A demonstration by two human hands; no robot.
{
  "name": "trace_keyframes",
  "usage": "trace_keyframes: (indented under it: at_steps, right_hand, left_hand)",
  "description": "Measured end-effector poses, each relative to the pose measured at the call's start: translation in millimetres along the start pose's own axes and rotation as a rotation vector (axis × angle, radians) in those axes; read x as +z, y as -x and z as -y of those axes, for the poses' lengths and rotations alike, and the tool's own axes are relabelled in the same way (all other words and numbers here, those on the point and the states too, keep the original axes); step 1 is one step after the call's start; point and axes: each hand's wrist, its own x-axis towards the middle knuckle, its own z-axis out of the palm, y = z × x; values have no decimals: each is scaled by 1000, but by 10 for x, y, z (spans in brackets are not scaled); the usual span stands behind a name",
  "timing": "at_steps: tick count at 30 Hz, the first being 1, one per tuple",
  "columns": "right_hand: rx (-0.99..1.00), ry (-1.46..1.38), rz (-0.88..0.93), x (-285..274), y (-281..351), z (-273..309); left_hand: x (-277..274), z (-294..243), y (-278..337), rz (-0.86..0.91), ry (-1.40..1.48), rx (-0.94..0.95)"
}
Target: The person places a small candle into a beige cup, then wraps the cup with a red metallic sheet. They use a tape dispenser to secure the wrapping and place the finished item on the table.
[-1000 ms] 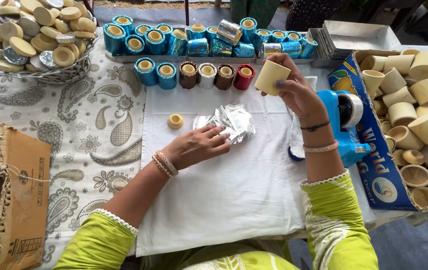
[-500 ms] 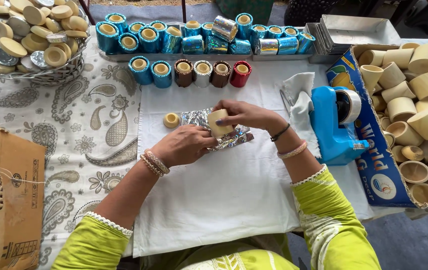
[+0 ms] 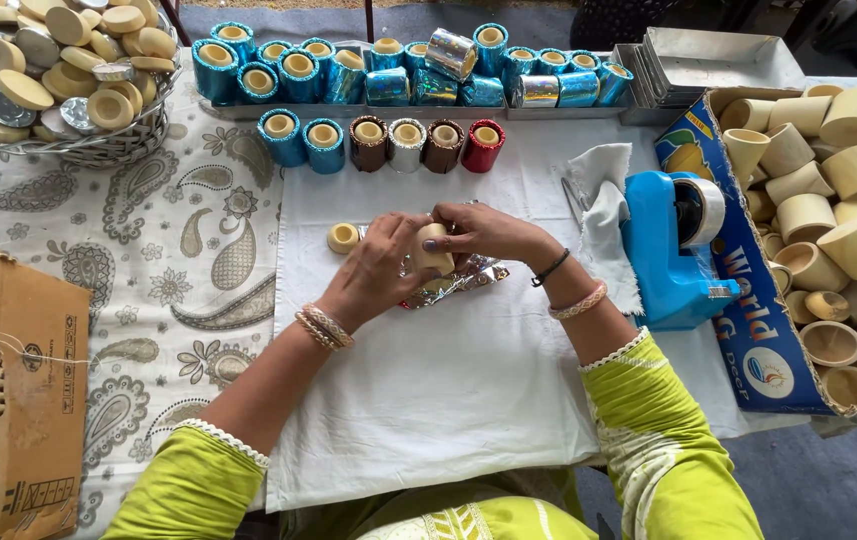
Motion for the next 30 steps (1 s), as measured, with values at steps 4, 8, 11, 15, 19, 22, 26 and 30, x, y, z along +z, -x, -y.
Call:
trace_keyframes:
  at_steps: [4, 8, 11, 15, 19, 22, 26, 30]
  right_hand:
    - [63, -66, -20, -231, 166, 10]
    - [206, 492, -189, -409, 302, 47]
    - [233, 206, -64, -437, 306, 134]
    - [106, -5, -50, -369, 245, 20]
    - [-24, -79, -79, -394, 171, -196]
    - [-3, -246, -123, -387, 155, -203]
    - [-156, -308, -147, -305, 135, -133]
    - [-226, -235, -190, -192, 214, 255]
  left_hand:
    - [-4, -18, -11, 28, -33, -64]
    - [31, -46, 7, 39, -44, -137]
    - [46, -51, -9, 27, -66, -152]
    - [57, -56, 11, 18, -81, -151]
    - [63, -69, 9, -13, -93, -143]
    - [66, -74, 0, -8, -97, -179]
    - [59, -87, -10, -3, -102, -199]
    - [101, -49, -1, -22, -117, -187]
